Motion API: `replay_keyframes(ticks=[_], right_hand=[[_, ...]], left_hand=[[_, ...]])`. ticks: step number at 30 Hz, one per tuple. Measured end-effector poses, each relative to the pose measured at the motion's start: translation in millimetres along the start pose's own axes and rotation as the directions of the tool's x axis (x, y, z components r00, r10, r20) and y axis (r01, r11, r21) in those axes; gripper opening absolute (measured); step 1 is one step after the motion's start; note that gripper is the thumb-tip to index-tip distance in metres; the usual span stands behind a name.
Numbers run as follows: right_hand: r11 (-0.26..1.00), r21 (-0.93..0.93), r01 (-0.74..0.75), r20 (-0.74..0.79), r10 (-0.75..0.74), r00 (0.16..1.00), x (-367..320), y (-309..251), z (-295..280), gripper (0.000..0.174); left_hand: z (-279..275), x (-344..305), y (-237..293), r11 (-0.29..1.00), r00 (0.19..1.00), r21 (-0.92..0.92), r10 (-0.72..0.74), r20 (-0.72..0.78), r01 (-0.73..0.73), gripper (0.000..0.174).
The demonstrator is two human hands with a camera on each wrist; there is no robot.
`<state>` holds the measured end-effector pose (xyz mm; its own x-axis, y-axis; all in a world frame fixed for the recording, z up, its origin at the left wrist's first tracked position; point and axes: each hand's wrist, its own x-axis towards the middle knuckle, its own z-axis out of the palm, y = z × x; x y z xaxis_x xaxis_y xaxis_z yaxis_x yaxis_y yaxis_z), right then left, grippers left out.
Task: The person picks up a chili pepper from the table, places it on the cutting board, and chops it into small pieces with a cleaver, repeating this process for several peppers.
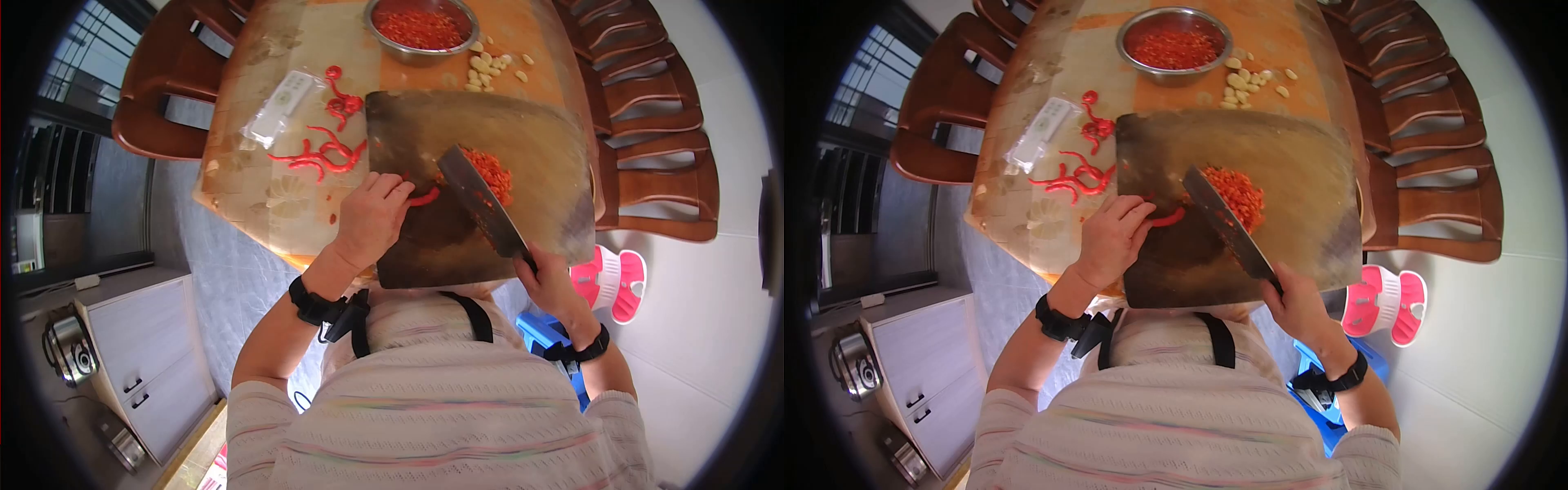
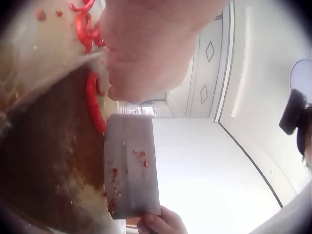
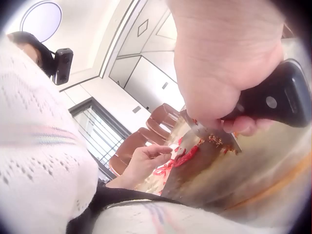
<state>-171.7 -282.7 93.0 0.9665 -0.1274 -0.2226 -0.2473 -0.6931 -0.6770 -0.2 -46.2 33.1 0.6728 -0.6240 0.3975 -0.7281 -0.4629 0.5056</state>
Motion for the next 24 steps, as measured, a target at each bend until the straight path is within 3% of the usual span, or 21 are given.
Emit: replay_keyframes(ticks=[3,7,9,15,16,18,24], right_hand=[[1.000,-0.025,-0.002,-0.011,0.001,1.000,1.8,2.3,-0.1,0.015],[0.998,-0.039,-0.048,-0.002,0.048,0.999,-0.4,-0.2,0.4,0.013],[0.997,-0.052,-0.061,-0.010,0.061,0.998,-0.3,-4.1,1.1,0.013],[0.995,-0.036,-0.096,-0.041,0.094,0.995,-1.9,-4.8,5.4,0.011],[0.996,-0.042,-0.084,-0.044,0.082,0.996,-1.8,-3.4,5.9,0.012],[0.996,-0.048,-0.071,-0.048,0.068,0.997,0.1,-4.0,7.1,0.012],[0.986,-0.109,-0.128,-0.036,0.125,0.991,-2.8,-3.0,10.2,0.014]], left_hand=[[-11.5,-5.8,-31.6,0.993,0.991,0.070,-0.083,-0.108,0.091,0.021],[-22.5,-4.5,-74.3,0.977,0.986,0.184,-0.077,-0.144,0.104,0.017],[-26.2,0.3,-87.0,0.946,0.986,0.279,-0.161,-0.039,0.165,0.017],[-45.0,47.2,-144.0,0.873,0.968,0.432,-0.251,0.003,0.226,0.018],[-45.5,59.6,-155.0,0.874,0.969,0.431,-0.248,0.000,0.224,0.018],[-44.7,83.2,-175.5,0.884,0.987,0.462,-0.127,0.100,0.067,0.020],[-12.8,114.1,-188.4,0.918,0.966,0.397,-0.108,0.235,0.006,0.023]])
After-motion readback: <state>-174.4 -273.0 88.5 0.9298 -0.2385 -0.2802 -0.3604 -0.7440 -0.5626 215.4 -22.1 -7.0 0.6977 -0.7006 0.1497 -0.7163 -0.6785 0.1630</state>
